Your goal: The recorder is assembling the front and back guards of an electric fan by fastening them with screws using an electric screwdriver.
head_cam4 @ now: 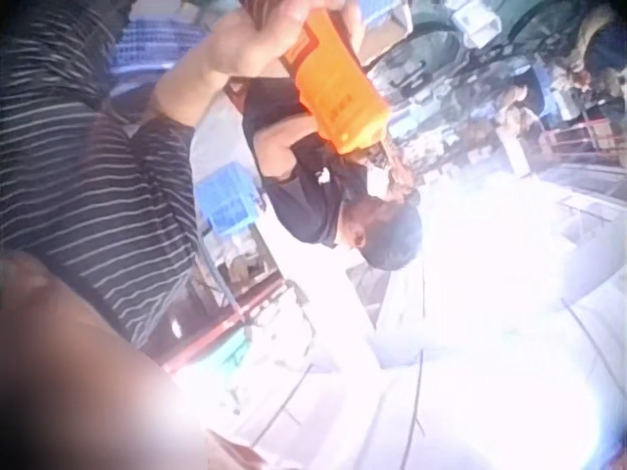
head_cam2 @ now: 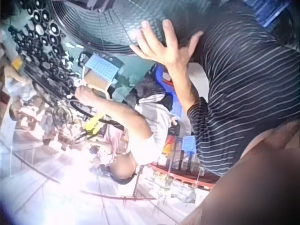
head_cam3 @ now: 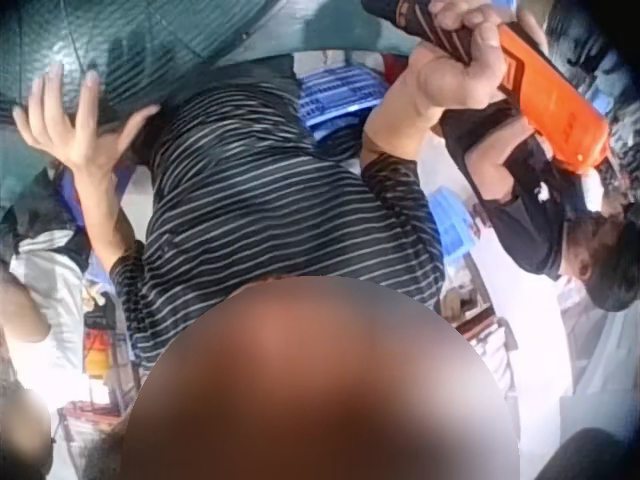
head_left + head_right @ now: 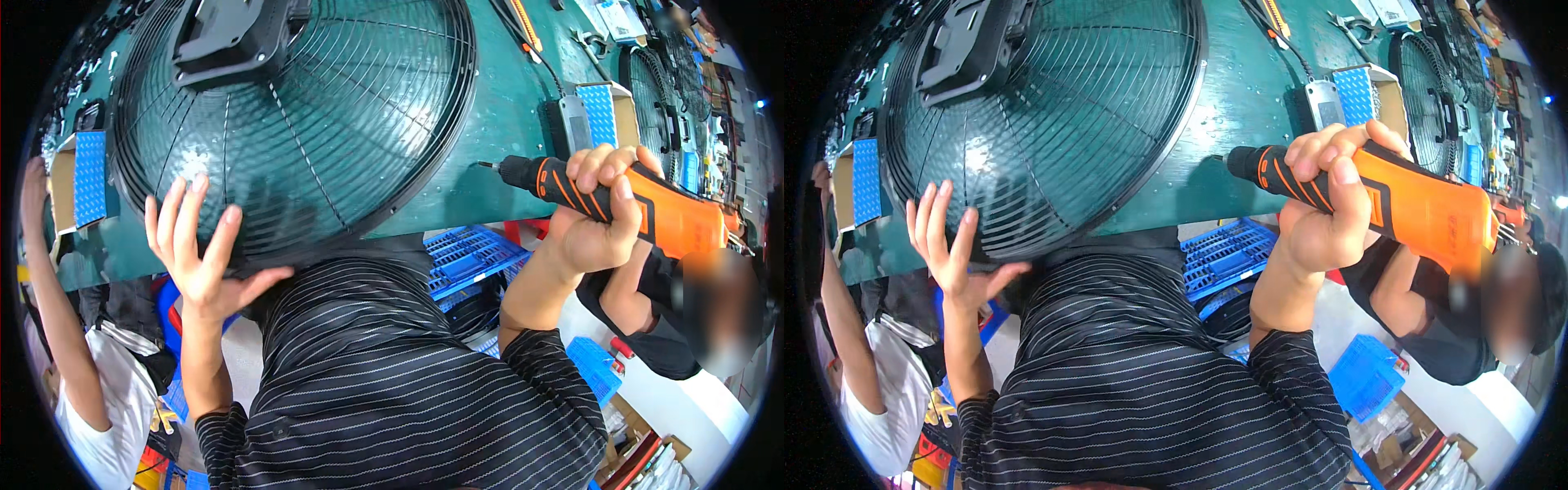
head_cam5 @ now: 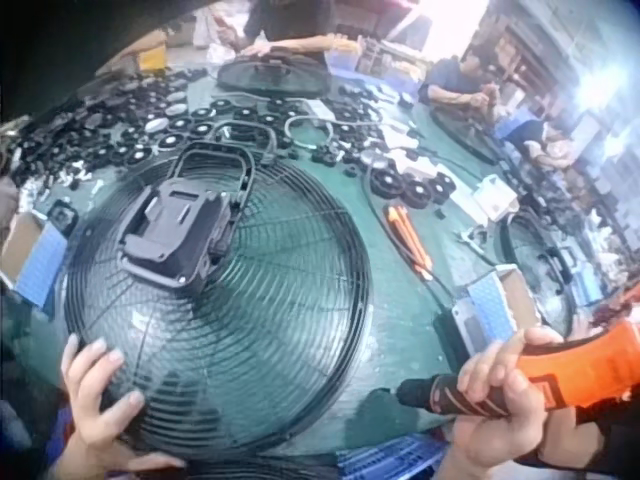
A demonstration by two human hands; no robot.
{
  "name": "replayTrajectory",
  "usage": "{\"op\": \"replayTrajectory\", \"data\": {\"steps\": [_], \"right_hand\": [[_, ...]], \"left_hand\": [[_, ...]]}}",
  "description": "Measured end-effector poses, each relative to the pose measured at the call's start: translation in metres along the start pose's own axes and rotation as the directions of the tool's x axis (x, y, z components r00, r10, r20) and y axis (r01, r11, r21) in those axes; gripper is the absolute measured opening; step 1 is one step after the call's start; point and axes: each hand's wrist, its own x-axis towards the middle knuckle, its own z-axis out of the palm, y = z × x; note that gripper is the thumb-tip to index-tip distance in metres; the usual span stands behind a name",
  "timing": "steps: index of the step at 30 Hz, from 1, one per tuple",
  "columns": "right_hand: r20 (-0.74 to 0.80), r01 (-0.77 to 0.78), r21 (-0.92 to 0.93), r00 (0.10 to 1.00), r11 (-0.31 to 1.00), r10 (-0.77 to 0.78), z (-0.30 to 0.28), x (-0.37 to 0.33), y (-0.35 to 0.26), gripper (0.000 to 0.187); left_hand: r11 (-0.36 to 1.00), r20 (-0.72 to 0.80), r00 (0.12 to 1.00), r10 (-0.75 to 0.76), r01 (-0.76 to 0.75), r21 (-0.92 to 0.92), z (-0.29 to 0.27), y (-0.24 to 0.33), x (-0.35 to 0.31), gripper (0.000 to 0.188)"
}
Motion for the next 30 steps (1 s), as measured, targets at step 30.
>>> {"op": "replayTrajectory", "data": {"steps": [30], "right_hand": [[0.098,0.094,-0.072,0.991,0.993,-0.087,0.052,-0.013,-0.005,0.039]], "left_hand": [[0.604,0.332,0.509,-0.794,0.603,0.522,-0.111,-0.240,-0.004,0.010]]}}
